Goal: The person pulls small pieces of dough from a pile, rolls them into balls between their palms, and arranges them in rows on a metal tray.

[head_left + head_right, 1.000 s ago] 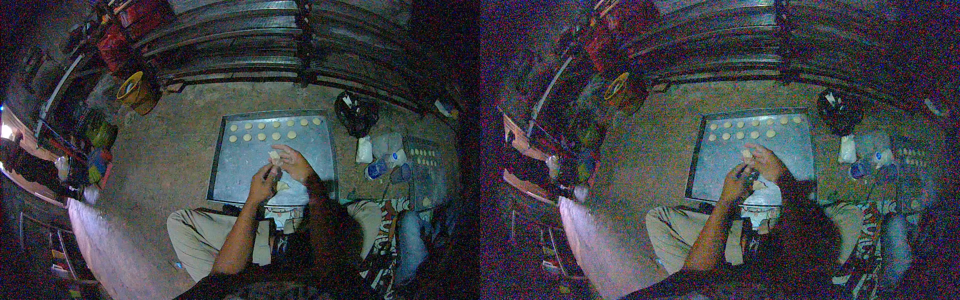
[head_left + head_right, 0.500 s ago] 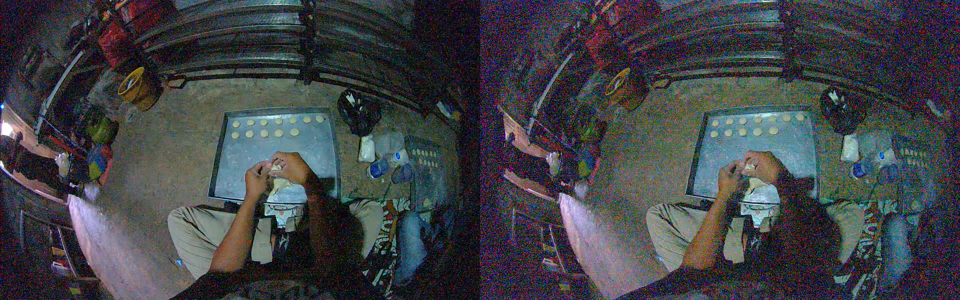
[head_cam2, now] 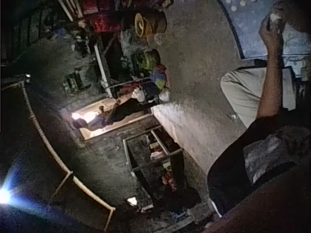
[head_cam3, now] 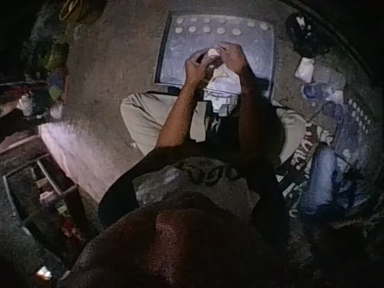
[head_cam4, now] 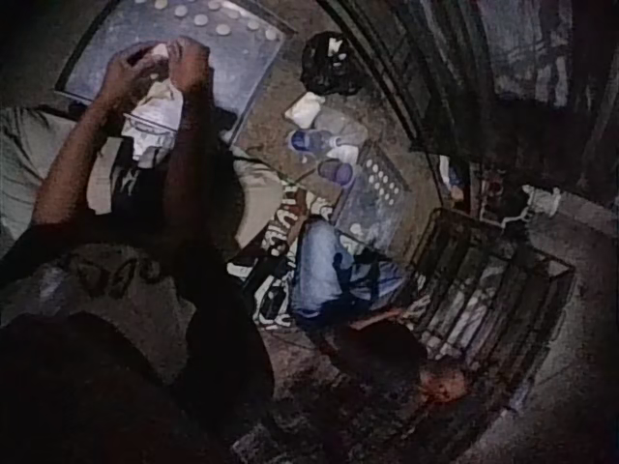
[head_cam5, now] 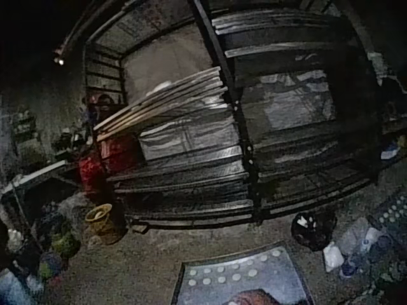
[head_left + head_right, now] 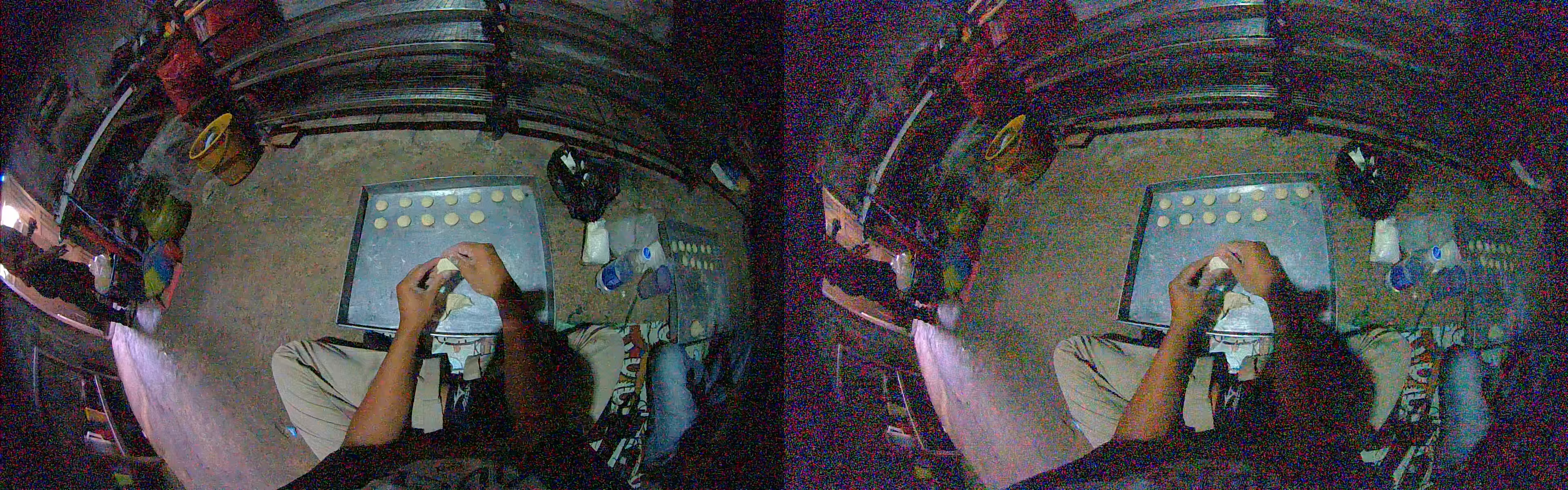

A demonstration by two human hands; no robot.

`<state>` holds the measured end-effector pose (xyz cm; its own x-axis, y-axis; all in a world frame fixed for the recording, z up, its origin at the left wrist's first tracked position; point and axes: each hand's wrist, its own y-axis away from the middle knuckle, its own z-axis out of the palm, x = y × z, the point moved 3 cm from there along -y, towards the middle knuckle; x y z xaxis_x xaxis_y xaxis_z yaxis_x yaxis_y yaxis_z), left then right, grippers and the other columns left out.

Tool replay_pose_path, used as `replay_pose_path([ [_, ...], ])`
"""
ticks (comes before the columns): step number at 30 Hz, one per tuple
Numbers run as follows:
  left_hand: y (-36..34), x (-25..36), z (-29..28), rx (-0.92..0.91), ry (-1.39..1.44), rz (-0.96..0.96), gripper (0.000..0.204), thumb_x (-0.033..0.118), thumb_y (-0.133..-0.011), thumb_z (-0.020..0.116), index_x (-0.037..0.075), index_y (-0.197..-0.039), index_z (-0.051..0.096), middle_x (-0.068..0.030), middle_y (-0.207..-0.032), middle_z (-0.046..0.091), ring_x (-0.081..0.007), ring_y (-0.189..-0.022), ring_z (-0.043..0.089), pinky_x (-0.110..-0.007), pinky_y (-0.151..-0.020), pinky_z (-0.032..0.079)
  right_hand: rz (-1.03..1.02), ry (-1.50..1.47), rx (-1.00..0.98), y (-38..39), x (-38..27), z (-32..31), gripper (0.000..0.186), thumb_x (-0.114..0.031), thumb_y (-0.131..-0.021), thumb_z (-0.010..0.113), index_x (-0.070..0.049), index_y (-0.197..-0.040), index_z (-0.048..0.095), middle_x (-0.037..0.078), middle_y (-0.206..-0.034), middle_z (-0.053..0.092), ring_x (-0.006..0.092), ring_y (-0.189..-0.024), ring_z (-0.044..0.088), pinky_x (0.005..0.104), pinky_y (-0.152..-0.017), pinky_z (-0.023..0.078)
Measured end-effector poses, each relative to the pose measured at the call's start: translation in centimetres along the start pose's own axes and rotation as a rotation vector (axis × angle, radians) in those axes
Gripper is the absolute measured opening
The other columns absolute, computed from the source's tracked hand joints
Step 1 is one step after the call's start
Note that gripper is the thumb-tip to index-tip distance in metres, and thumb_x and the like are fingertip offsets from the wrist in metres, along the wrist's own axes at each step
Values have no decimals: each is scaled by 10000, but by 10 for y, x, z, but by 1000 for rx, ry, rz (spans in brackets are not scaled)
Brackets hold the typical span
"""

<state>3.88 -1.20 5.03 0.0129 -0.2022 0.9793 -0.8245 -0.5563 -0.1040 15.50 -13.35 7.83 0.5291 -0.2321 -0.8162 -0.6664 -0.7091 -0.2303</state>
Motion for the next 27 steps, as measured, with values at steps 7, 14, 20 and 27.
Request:
replay_pose_path([
  [7, -5, 0, -7, 79, -100, 133, 182, 147, -929, 628, -5, -1009, 689, -129, -915, 678, -244, -860, 657, -332, -790, 503, 2, 43, -122, 3, -22, 4, 293, -287, -920, 651, -44, -1079, 682, 170, -927, 692, 296, -846, 686, 388, -758, 537],
  [14, -3, -5, -5, 140, -89, 103, 143, 116, -916, 639, 13, -999, 695, -135, -885, 665, -247, -849, 657, -340, -779, 509, 19, 121, -155, 0, -17, 11, 327, -315, -957, 568, -29, -1087, 659, 209, -999, 680, 383, -894, 669, 468, -795, 527],
  [20, 2, 34, -6, 111, -199, 291, 172, 35, -855, 678, 12, -1024, 702, -138, -959, 669, -244, -868, 663, -332, -789, 525, 210, -432, -138, 4, 32, 32, 322, -267, -990, 521, 1, -1107, 656, 115, -948, 696, 248, -840, 654, 401, -754, 523],
  [27, 1, 45, -4, 122, -425, 358, 145, 91, -903, 626, -13, -999, 655, -154, -959, 660, -283, -843, 655, -385, -773, 523, 215, -556, -221, 10, 5, 17, 306, -225, -939, 644, -18, -1165, 659, 79, -1011, 709, 165, -815, 647, 339, -762, 537],
])
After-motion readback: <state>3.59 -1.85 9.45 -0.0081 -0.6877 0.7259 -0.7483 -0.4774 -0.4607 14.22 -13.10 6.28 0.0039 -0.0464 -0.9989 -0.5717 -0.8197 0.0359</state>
